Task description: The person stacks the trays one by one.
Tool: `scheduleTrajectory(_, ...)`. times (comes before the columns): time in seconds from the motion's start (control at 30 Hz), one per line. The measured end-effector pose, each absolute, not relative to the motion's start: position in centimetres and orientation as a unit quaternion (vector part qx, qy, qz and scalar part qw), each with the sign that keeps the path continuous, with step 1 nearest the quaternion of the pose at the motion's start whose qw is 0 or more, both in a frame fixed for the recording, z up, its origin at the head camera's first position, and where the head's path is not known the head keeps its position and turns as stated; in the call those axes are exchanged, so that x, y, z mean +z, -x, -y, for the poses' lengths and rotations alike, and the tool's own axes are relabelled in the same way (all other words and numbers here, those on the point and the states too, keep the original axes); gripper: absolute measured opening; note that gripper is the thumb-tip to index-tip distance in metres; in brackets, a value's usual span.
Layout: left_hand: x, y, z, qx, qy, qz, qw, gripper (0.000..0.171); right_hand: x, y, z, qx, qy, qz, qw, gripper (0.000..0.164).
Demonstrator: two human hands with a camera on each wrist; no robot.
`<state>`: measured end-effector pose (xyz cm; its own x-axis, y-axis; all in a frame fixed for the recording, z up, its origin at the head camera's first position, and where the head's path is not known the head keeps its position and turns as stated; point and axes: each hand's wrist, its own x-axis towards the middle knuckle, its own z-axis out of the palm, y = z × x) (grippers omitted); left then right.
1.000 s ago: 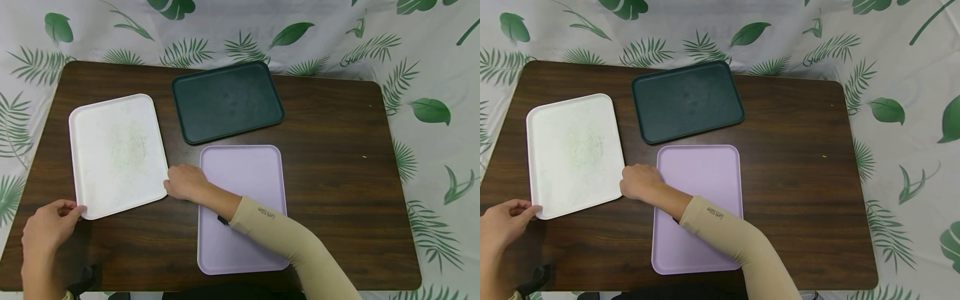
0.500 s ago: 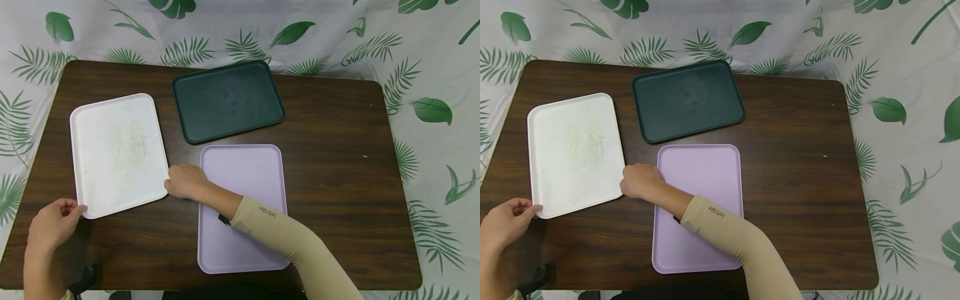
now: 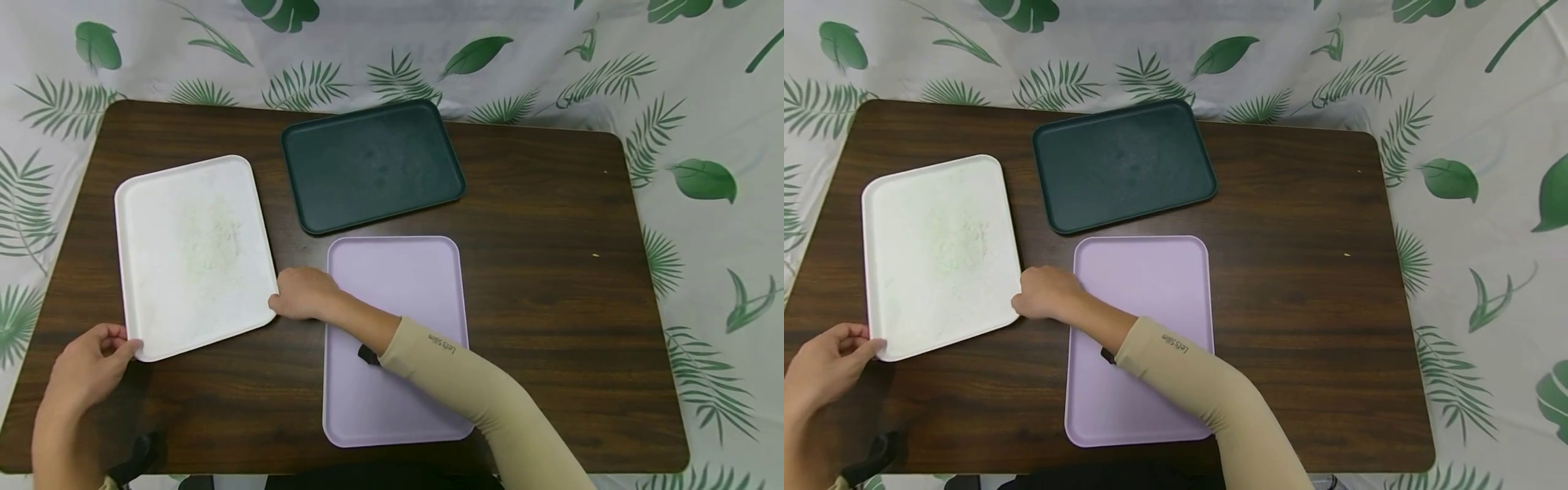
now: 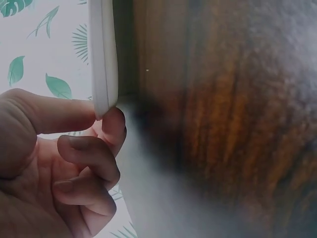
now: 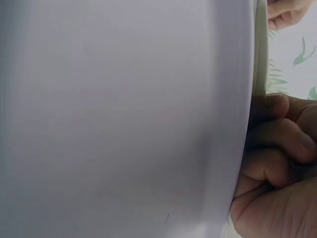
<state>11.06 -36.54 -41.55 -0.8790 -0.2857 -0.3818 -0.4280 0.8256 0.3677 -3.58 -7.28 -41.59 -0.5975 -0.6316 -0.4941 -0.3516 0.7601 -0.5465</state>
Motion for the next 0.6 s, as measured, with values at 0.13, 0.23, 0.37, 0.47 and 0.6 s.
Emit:
scheduleTrajectory(0.13, -41.4, -11.3, 36.7, 0.23, 0.174, -0.946, 0.149, 0.025, -41.4, 3.7, 7.0, -0.232, 0.286, -0.861, 0.351, 0.042)
scheduleTrajectory(0.23, -41.4, -11.6, 36.8, 0.238, 0.163, -0.947, 0.141, 0.024, -41.5, 3.8, 6.8, -0.249, 0.288, -0.857, 0.347, 0.043)
scheduleTrajectory(0.37, -41.5, -12.0, 36.7, 0.253, 0.159, -0.946, 0.128, 0.024, -41.4, 3.8, 6.4, -0.267, 0.283, -0.854, 0.344, 0.043)
scheduleTrajectory(0.47, -41.4, -12.2, 36.4, 0.263, 0.166, -0.943, 0.12, 0.024, -41.1, 3.8, 6.1, -0.282, 0.277, -0.852, 0.344, 0.042)
scheduleTrajectory(0.6, -41.2, -12.3, 36.0, 0.273, 0.169, -0.942, 0.103, 0.022, -40.9, 3.8, 5.4, -0.303, 0.272, -0.845, 0.346, 0.043)
